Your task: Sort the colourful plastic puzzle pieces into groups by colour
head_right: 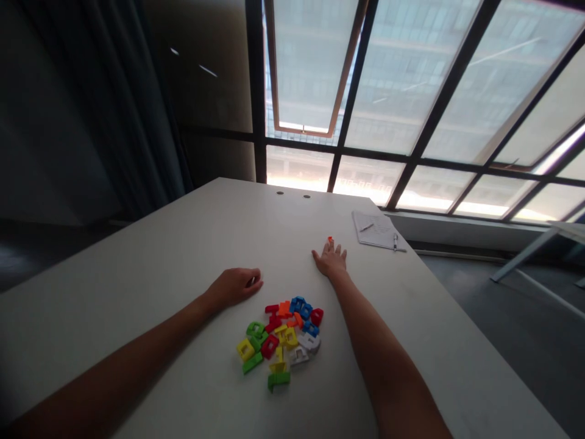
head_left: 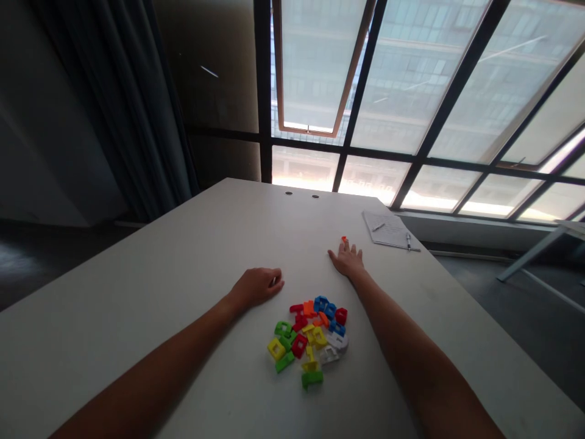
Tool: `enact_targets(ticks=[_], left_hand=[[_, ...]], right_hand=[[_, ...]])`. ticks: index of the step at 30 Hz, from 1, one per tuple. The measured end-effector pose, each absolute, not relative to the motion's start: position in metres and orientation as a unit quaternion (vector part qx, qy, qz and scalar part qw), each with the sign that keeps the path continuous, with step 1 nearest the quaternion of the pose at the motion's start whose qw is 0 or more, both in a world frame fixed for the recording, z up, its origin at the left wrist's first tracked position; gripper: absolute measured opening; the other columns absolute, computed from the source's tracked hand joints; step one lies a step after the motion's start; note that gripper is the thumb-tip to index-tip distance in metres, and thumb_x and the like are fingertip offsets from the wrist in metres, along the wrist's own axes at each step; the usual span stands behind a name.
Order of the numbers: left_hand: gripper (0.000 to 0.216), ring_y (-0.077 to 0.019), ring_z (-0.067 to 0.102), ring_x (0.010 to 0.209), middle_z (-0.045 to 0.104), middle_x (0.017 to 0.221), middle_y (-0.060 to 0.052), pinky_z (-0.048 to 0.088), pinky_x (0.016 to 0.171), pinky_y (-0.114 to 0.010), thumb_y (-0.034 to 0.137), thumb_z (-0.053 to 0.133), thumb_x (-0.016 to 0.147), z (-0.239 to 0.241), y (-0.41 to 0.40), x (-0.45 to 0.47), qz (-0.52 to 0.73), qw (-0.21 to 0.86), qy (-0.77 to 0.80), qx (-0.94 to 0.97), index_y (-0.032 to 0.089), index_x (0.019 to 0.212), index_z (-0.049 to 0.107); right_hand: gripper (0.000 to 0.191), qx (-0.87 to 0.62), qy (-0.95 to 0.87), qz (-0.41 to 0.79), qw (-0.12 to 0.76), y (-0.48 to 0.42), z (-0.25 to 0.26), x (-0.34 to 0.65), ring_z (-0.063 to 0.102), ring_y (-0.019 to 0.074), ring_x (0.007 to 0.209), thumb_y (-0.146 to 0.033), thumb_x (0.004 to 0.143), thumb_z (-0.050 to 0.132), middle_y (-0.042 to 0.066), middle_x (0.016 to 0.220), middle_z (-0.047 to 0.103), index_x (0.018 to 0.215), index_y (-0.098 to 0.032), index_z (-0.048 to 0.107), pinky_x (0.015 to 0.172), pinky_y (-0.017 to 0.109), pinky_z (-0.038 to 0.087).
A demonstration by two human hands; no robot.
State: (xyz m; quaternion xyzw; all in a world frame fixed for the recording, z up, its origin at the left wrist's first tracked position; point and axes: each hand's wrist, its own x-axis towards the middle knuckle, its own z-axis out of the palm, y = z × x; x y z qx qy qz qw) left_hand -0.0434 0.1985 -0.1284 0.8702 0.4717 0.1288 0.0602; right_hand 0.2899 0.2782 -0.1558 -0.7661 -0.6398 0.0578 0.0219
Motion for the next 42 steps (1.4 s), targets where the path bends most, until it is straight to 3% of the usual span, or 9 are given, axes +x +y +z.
enact_targets(ticks=[9, 15, 21, 25, 29, 32, 36, 38, 42], left_hand=[[0.025, -0.0169, 0.063, 0.069, 0.072, 0.080, 0.001, 0.037, 0.063, -0.027, 0.045, 0.051, 0.097, -0.129, 0.200, -0.047, 0.135, 0.085, 0.469, 0.869, 0.026, 0.088, 0.064], [0.025, -0.0166, 0.063, 0.068, 0.072, 0.080, 0.001, 0.036, 0.062, -0.028, 0.045, 0.050, 0.097, -0.130, 0.200, -0.048, 0.143, 0.096, 0.468, 0.867, 0.025, 0.088, 0.064], [0.028, -0.0170, 0.063, 0.068, 0.072, 0.079, 0.000, 0.036, 0.061, -0.028, 0.047, 0.051, 0.097, -0.128, 0.198, -0.047, 0.147, 0.092, 0.464, 0.869, 0.025, 0.085, 0.064], [0.028, -0.0166, 0.062, 0.067, 0.072, 0.079, 0.000, 0.036, 0.061, -0.028, 0.046, 0.051, 0.097, -0.126, 0.197, -0.046, 0.145, 0.092, 0.466, 0.868, 0.025, 0.084, 0.064], [0.027, -0.0166, 0.062, 0.068, 0.072, 0.080, 0.000, 0.035, 0.062, -0.027, 0.046, 0.050, 0.097, -0.126, 0.196, -0.046, 0.139, 0.092, 0.469, 0.867, 0.025, 0.085, 0.063], [0.026, -0.0167, 0.063, 0.069, 0.071, 0.079, 0.001, 0.035, 0.062, -0.027, 0.045, 0.050, 0.097, -0.126, 0.197, -0.046, 0.138, 0.090, 0.469, 0.868, 0.025, 0.085, 0.062], [0.026, -0.0165, 0.062, 0.068, 0.071, 0.079, 0.001, 0.035, 0.062, -0.028, 0.044, 0.051, 0.097, -0.127, 0.198, -0.047, 0.141, 0.089, 0.461, 0.872, 0.025, 0.085, 0.062], [0.026, -0.0165, 0.062, 0.068, 0.071, 0.079, 0.001, 0.035, 0.062, -0.028, 0.045, 0.051, 0.097, -0.128, 0.198, -0.047, 0.143, 0.090, 0.459, 0.872, 0.025, 0.085, 0.061], [0.026, -0.0163, 0.062, 0.068, 0.071, 0.079, 0.001, 0.035, 0.062, -0.028, 0.045, 0.052, 0.097, -0.128, 0.198, -0.047, 0.150, 0.094, 0.457, 0.872, 0.025, 0.085, 0.062]], right_hand=[[0.080, -0.771, -0.634, 0.036, 0.052, 0.280, -0.153, 0.288, 0.015, 0.0378, 0.156, -0.062, 0.103, 0.022, 0.013, 0.173, -0.002, 0.166, -0.013, 0.013, 0.124, 0.055, 0.011], [0.057, -0.738, -0.667, -0.037, 0.094, 0.249, -0.151, 0.275, 0.039, 0.0356, 0.145, -0.037, 0.105, 0.033, 0.025, 0.157, 0.044, 0.148, -0.003, 0.049, 0.118, 0.052, 0.028], [0.041, -0.624, -0.767, -0.054, 0.138, 0.188, -0.159, 0.278, 0.052, 0.0281, 0.137, -0.025, 0.101, 0.045, 0.017, 0.142, 0.062, 0.135, -0.012, 0.064, 0.116, 0.042, 0.038], [0.037, -0.485, -0.848, 0.025, 0.211, 0.163, -0.156, 0.281, 0.058, 0.0255, 0.131, -0.024, 0.096, 0.055, 0.009, 0.133, 0.070, 0.130, -0.021, 0.070, 0.114, 0.043, 0.043], [0.050, -0.365, -0.883, 0.140, 0.259, 0.159, -0.149, 0.278, 0.060, 0.0215, 0.130, -0.010, 0.090, 0.047, 0.004, 0.132, 0.071, 0.130, -0.029, 0.070, 0.113, 0.046, 0.043], [0.047, -0.348, -0.861, 0.226, 0.292, 0.161, -0.147, 0.277, 0.064, 0.0218, 0.124, -0.006, 0.084, 0.046, 0.003, 0.112, 0.079, 0.106, -0.028, 0.080, 0.111, 0.046, 0.044], [0.034, -0.351, -0.807, 0.324, 0.347, 0.162, -0.147, 0.278, 0.071, 0.0214, 0.106, -0.010, 0.082, 0.049, 0.006, 0.086, 0.078, 0.078, -0.023, 0.080, 0.096, 0.037, 0.055], [0.031, -0.341, -0.792, 0.344, 0.371, 0.162, -0.147, 0.278, 0.071, 0.0214, 0.102, -0.013, 0.084, 0.052, 0.007, 0.091, 0.078, 0.084, -0.022, 0.081, 0.091, 0.036, 0.057], [0.032, -0.295, -0.840, 0.304, 0.340, 0.157, -0.143, 0.269, 0.067, 0.0227, 0.111, -0.013, 0.090, 0.054, 0.006, 0.103, 0.080, 0.101, -0.025, 0.081, 0.100, 0.041, 0.053]])
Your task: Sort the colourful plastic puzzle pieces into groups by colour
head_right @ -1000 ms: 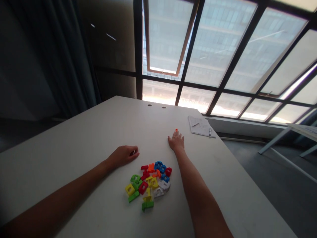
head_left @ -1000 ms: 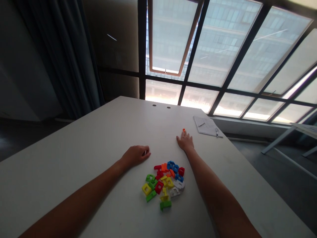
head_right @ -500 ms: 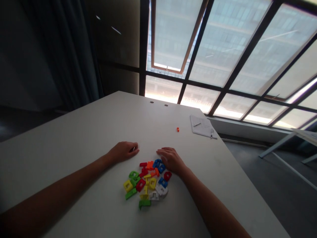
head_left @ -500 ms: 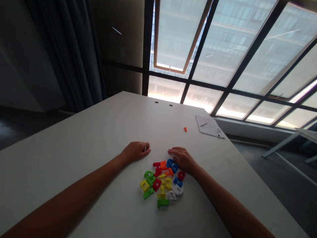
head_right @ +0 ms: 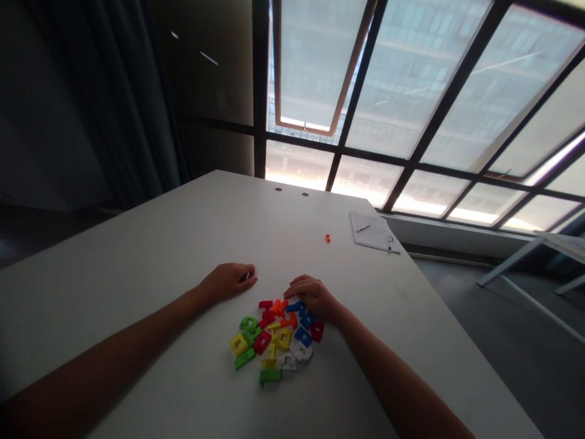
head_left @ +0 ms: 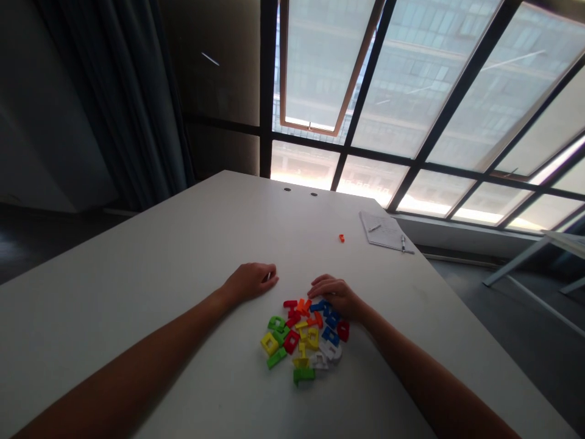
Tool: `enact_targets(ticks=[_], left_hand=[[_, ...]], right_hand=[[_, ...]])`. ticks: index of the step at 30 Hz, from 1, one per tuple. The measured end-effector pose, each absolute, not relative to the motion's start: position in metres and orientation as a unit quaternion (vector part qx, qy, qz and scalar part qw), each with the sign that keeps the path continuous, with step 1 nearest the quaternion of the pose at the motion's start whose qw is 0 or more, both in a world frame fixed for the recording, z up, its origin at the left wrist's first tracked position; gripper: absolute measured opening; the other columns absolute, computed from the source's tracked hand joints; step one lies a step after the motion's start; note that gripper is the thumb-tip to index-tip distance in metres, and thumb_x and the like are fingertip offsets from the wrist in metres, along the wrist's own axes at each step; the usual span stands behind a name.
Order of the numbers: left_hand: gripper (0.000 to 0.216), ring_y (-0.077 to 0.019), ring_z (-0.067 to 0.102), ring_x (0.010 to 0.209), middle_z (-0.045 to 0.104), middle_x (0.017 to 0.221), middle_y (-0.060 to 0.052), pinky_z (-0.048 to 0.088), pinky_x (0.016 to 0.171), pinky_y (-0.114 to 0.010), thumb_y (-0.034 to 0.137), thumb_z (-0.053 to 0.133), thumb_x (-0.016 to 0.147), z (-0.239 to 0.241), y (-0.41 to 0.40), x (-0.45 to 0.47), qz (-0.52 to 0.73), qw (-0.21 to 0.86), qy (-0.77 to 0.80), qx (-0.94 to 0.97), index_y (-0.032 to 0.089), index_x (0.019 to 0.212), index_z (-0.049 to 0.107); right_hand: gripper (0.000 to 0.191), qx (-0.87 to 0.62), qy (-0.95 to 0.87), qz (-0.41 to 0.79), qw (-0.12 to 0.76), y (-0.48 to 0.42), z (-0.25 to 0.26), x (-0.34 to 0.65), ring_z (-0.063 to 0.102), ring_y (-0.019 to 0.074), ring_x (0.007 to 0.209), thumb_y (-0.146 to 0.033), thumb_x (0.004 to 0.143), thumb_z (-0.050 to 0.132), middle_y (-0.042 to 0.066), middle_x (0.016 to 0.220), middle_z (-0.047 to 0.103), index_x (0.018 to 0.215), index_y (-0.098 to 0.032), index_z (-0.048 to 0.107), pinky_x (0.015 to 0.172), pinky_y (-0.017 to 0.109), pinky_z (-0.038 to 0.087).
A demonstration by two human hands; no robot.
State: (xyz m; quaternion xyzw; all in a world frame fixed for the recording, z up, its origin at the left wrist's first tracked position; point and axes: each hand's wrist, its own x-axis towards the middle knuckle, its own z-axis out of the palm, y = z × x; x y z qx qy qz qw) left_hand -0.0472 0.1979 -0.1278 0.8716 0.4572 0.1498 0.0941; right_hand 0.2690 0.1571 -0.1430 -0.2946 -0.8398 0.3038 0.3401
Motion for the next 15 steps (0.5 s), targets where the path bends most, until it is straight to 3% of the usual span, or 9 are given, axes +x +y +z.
enact_targets(ticks=[9, 15], left_hand=[[0.027, -0.0166, 0.062, 0.068, 0.072, 0.080, 0.000, 0.036, 0.062, -0.027, 0.046, 0.051, 0.097, -0.128, 0.197, -0.047, 0.152, 0.096, 0.458, 0.871, 0.025, 0.085, 0.063], [0.027, -0.0163, 0.061, 0.067, 0.071, 0.078, 0.000, 0.035, 0.061, -0.028, 0.046, 0.052, 0.096, -0.127, 0.197, -0.048, 0.152, 0.098, 0.459, 0.870, 0.025, 0.084, 0.063]], right_hand=[[0.047, -0.286, -0.921, 0.163, 0.208, 0.141, -0.117, 0.254, 0.056, 0.0234, 0.130, 0.000, 0.088, 0.055, -0.001, 0.116, 0.078, 0.111, -0.034, 0.079, 0.112, 0.048, 0.039], [0.055, -0.358, -0.909, 0.103, 0.187, 0.152, -0.121, 0.272, 0.058, 0.0234, 0.127, -0.001, 0.091, 0.049, 0.000, 0.126, 0.074, 0.126, -0.035, 0.073, 0.111, 0.047, 0.041]])
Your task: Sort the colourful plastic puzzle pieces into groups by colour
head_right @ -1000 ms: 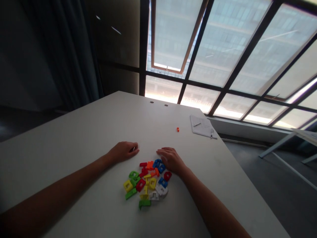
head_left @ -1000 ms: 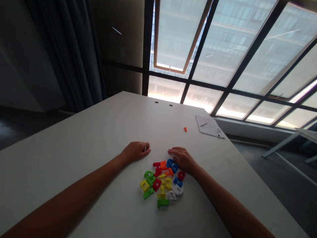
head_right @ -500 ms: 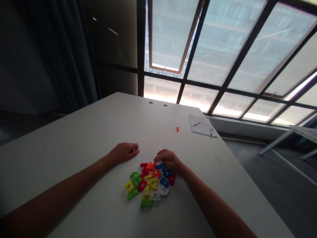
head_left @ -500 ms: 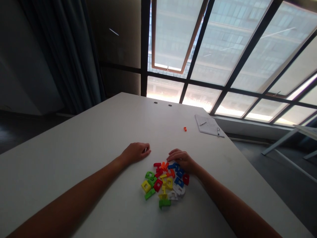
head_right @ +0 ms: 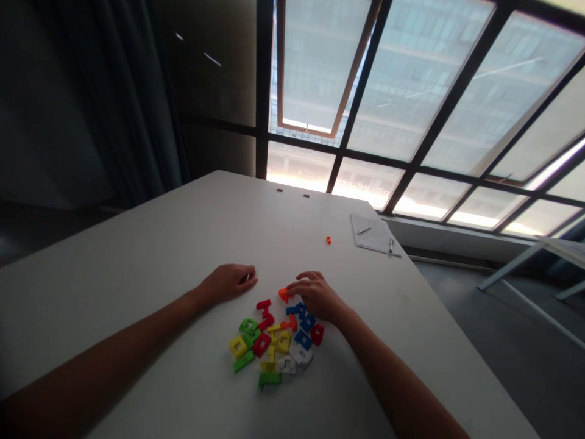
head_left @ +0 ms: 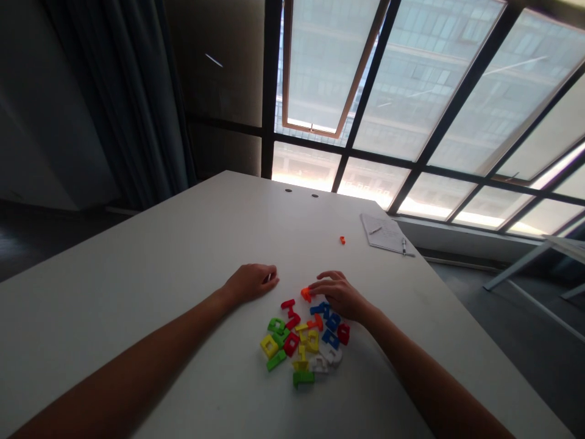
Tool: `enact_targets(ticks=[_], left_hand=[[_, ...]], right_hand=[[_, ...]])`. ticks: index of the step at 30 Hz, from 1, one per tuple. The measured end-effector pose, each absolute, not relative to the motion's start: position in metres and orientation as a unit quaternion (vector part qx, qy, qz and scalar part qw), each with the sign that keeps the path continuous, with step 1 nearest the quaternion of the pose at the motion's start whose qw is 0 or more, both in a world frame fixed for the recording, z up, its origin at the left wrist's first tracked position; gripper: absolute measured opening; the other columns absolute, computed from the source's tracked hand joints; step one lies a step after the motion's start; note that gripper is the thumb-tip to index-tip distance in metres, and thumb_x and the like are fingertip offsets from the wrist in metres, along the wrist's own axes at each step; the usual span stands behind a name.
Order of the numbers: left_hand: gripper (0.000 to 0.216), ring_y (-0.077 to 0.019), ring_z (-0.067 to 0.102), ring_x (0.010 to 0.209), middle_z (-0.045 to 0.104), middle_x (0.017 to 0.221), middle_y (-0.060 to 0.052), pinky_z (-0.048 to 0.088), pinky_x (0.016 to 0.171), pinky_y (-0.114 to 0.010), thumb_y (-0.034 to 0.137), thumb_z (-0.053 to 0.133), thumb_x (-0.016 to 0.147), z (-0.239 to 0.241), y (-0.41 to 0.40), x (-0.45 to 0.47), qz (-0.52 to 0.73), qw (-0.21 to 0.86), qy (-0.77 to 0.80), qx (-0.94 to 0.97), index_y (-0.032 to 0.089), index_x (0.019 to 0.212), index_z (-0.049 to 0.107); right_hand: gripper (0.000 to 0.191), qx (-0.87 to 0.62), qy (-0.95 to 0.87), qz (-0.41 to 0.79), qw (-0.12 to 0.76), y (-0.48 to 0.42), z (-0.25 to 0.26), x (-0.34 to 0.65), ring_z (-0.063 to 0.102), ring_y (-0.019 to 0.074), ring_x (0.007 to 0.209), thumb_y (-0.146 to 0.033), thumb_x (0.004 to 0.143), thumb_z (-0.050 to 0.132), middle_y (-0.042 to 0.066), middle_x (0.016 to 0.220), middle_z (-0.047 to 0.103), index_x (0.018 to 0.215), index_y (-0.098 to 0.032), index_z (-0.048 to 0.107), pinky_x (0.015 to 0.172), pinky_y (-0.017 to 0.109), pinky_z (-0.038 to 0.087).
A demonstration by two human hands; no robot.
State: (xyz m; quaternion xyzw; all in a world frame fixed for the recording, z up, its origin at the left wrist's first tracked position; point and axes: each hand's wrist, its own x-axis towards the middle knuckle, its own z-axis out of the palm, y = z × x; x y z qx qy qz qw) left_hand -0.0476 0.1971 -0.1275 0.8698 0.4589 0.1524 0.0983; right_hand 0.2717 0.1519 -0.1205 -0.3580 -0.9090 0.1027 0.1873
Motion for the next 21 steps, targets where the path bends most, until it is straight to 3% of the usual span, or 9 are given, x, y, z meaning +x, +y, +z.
enact_targets(ticks=[4, 9, 16, 21], left_hand=[[0.028, -0.0160, 0.061, 0.067, 0.072, 0.079, 0.000, 0.036, 0.061, -0.028, 0.047, 0.051, 0.097, -0.127, 0.198, -0.048, 0.149, 0.103, 0.460, 0.869, 0.024, 0.085, 0.064], [0.026, -0.0163, 0.062, 0.067, 0.071, 0.079, 0.001, 0.035, 0.061, -0.028, 0.046, 0.051, 0.097, -0.129, 0.199, -0.048, 0.148, 0.096, 0.458, 0.871, 0.025, 0.086, 0.063], [0.026, -0.0163, 0.061, 0.067, 0.071, 0.079, 0.001, 0.033, 0.061, -0.028, 0.046, 0.050, 0.097, -0.130, 0.200, -0.048, 0.143, 0.094, 0.459, 0.872, 0.025, 0.086, 0.062], [0.027, -0.0167, 0.062, 0.068, 0.071, 0.079, 0.000, 0.034, 0.061, -0.028, 0.046, 0.049, 0.097, -0.129, 0.200, -0.048, 0.142, 0.093, 0.458, 0.873, 0.025, 0.086, 0.062]], right_hand=[[0.059, -0.423, -0.884, 0.049, 0.192, 0.162, -0.130, 0.292, 0.056, 0.0239, 0.129, -0.001, 0.089, 0.044, 0.001, 0.137, 0.068, 0.131, -0.034, 0.071, 0.111, 0.049, 0.043], [0.057, -0.448, -0.871, 0.045, 0.197, 0.163, -0.133, 0.304, 0.041, 0.0245, 0.145, -0.004, 0.090, 0.044, -0.003, 0.157, 0.049, 0.125, -0.038, 0.074, 0.116, 0.050, 0.039], [0.048, -0.464, -0.859, 0.001, 0.217, 0.176, -0.138, 0.316, 0.055, 0.0239, 0.127, -0.007, 0.092, 0.044, 0.007, 0.128, 0.071, 0.124, -0.028, 0.074, 0.110, 0.046, 0.042], [0.046, -0.560, -0.809, -0.058, 0.167, 0.183, -0.137, 0.324, 0.055, 0.0255, 0.123, -0.011, 0.095, 0.045, 0.010, 0.126, 0.071, 0.133, -0.022, 0.069, 0.109, 0.043, 0.036]])
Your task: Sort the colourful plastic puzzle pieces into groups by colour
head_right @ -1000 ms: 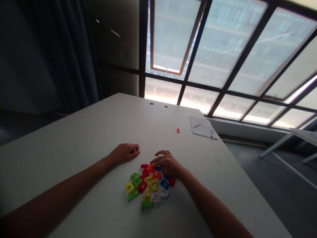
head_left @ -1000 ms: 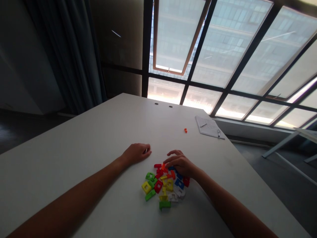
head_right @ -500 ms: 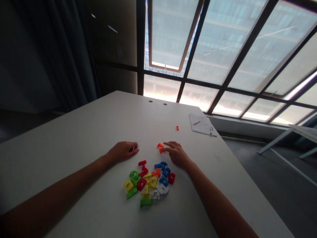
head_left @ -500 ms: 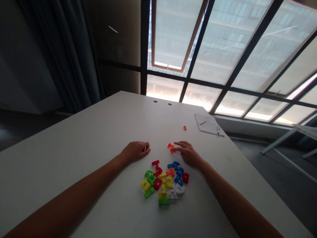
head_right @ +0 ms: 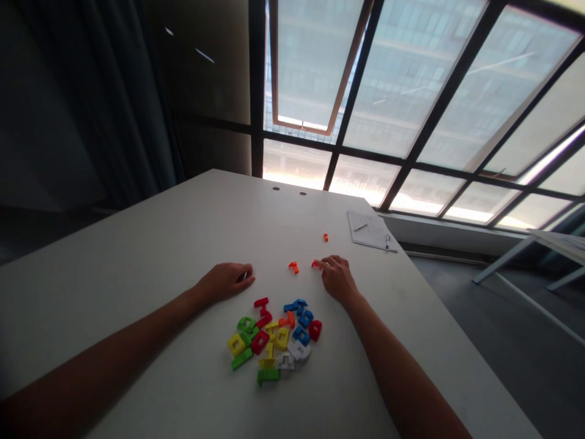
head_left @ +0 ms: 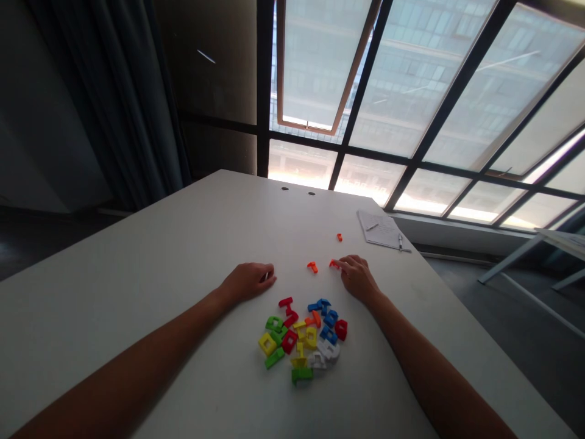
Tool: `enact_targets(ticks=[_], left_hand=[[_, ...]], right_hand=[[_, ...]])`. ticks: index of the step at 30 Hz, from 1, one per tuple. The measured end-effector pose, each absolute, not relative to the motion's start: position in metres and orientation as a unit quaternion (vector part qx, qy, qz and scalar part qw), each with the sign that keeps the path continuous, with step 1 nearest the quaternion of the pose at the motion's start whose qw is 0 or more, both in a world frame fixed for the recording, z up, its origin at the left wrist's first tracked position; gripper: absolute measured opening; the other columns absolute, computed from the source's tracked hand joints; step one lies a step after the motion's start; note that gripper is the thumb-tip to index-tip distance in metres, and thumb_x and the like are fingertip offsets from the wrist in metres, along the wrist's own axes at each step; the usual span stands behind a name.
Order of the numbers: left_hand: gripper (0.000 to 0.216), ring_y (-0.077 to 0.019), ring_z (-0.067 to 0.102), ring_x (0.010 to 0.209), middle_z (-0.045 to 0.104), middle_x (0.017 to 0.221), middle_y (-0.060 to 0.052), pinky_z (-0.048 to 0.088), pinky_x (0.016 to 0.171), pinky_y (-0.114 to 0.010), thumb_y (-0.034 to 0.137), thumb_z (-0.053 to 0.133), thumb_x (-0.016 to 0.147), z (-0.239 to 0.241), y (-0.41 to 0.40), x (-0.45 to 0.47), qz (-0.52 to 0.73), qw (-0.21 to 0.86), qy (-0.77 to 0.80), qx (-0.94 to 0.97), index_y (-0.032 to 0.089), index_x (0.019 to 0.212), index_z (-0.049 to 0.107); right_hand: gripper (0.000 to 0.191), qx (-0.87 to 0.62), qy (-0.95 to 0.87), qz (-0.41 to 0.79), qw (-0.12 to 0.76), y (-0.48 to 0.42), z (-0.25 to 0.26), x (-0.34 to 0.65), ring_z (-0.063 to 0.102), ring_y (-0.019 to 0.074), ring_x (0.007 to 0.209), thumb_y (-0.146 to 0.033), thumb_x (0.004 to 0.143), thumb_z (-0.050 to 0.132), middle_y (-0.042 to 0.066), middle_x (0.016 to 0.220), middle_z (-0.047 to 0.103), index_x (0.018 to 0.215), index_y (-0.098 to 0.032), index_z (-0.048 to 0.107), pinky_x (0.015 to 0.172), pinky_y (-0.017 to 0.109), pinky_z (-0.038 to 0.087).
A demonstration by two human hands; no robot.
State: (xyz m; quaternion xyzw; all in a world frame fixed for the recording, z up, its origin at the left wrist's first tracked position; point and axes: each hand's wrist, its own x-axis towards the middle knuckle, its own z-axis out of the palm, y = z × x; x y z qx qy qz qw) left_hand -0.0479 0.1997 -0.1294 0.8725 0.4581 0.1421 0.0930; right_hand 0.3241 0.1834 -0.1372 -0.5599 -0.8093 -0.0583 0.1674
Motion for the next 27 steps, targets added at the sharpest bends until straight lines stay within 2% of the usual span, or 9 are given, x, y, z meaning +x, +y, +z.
enact_targets(ticks=[5, 10, 15, 21, 27], left_hand=[[0.028, -0.0164, 0.062, 0.067, 0.072, 0.080, 0.000, 0.034, 0.061, -0.028, 0.047, 0.049, 0.098, -0.128, 0.199, -0.048, 0.137, 0.095, 0.459, 0.873, 0.025, 0.088, 0.063], [0.027, -0.0169, 0.063, 0.070, 0.072, 0.081, -0.001, 0.033, 0.062, -0.027, 0.046, 0.049, 0.097, -0.127, 0.199, -0.047, 0.135, 0.096, 0.462, 0.871, 0.024, 0.088, 0.063], [0.027, -0.0167, 0.062, 0.070, 0.071, 0.081, 0.000, 0.033, 0.062, -0.027, 0.046, 0.049, 0.097, -0.125, 0.197, -0.046, 0.137, 0.105, 0.464, 0.869, 0.024, 0.086, 0.062], [0.027, -0.0161, 0.060, 0.067, 0.071, 0.080, 0.000, 0.033, 0.062, -0.028, 0.045, 0.049, 0.097, -0.126, 0.198, -0.047, 0.132, 0.108, 0.468, 0.867, 0.024, 0.085, 0.061], [0.025, -0.0158, 0.060, 0.067, 0.071, 0.080, 0.000, 0.033, 0.062, -0.027, 0.045, 0.050, 0.097, -0.129, 0.199, -0.048, 0.127, 0.109, 0.479, 0.861, 0.025, 0.086, 0.062]], right_hand=[[0.050, -0.589, -0.793, -0.077, 0.137, 0.184, -0.139, 0.319, 0.052, 0.0262, 0.128, -0.012, 0.095, 0.046, 0.012, 0.129, 0.070, 0.142, -0.018, 0.061, 0.111, 0.042, 0.032], [0.034, -0.591, -0.787, -0.085, 0.158, 0.182, -0.142, 0.319, 0.055, 0.0259, 0.125, -0.021, 0.100, 0.049, 0.010, 0.123, 0.073, 0.127, -0.019, 0.070, 0.108, 0.041, 0.033], [0.028, -0.587, -0.780, -0.081, 0.203, 0.185, -0.146, 0.319, 0.061, 0.0243, 0.117, -0.033, 0.104, 0.051, 0.007, 0.116, 0.076, 0.117, -0.024, 0.075, 0.103, 0.038, 0.036], [0.019, -0.618, -0.745, -0.064, 0.243, 0.197, -0.153, 0.312, 0.066, 0.0220, 0.102, -0.024, 0.098, 0.059, 0.005, 0.102, 0.078, 0.105, -0.023, 0.077, 0.097, 0.034, 0.039], [0.019, -0.666, -0.690, -0.122, 0.255, 0.195, -0.152, 0.325, 0.063, 0.0258, 0.104, -0.024, 0.098, 0.058, 0.009, 0.098, 0.077, 0.103, -0.020, 0.076, 0.095, 0.036, 0.039]])
